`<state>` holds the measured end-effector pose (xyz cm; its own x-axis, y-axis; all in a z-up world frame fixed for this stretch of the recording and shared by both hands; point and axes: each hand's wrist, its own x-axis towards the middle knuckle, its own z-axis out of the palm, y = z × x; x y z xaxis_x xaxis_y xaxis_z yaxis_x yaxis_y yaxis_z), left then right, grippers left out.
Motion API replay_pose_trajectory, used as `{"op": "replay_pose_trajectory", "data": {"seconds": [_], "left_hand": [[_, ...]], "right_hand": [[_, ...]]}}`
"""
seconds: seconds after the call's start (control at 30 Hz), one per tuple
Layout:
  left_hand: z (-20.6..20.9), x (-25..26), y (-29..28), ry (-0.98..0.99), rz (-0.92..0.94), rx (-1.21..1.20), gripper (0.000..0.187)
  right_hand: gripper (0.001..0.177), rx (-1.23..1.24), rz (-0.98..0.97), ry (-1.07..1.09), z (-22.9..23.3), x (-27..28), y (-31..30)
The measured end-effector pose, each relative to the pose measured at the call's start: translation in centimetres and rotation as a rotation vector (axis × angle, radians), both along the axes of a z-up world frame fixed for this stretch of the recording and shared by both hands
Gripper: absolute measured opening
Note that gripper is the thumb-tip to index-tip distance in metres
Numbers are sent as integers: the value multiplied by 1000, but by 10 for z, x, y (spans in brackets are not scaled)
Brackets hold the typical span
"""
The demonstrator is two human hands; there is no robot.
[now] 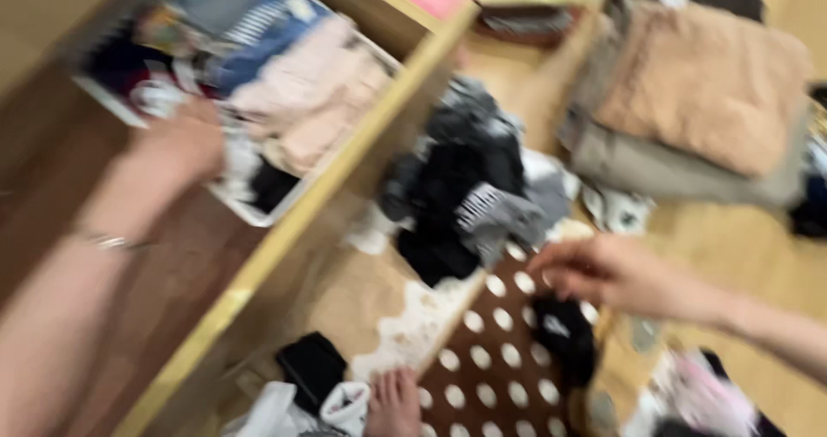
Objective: The person sorts and organizes various clothing items and accessories on the floor, then places them into a drawer. They handle socks, bras, a gold chain, and other garments, folding and arranging them into a drawer organizer.
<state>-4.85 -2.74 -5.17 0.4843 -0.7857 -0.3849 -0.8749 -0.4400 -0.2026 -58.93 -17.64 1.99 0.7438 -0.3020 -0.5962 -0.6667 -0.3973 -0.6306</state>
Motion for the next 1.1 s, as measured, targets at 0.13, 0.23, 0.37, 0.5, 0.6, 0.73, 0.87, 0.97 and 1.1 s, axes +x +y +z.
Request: {"op": "replay_pose_trajectory", "data": {"seconds": [0.13,0.23,0.37,0.5,0.6,0.73,0.87,0.97,1.1], "left_hand": [[114,-114,-18,-317,-531,-271,34],[161,-214,-42,-113,-629,-434,32],[146,-309,-81,128,-938,-324,34],[85,-371,-90,339,-1219,-319,42],[39,-414,-82,530,-1352,-317,48],[-12,-472,-83,742,-1326,137,33],[-54,-535,-90,1078,-924,374,30],[-83,-581,-101,1100,-688,505,41],[-94,-600,-106,1040,-575,608,52]], "right_hand": [[36,-278,-90,163,16,-64,-37],[33,-432,-138,312,14,-115,-50],[31,-443,-182,377,-16,-184,-56],[33,-369,-282,262,-80,-247,-44],[37,-339,-390,249,-137,-286,-20],[50,-351,-481,163,-192,-321,10],[54,-253,-561,143,-210,-314,35],[45,-178,-663,130,-202,-294,41],[36,-93,-793,6,-187,-288,42]]}}
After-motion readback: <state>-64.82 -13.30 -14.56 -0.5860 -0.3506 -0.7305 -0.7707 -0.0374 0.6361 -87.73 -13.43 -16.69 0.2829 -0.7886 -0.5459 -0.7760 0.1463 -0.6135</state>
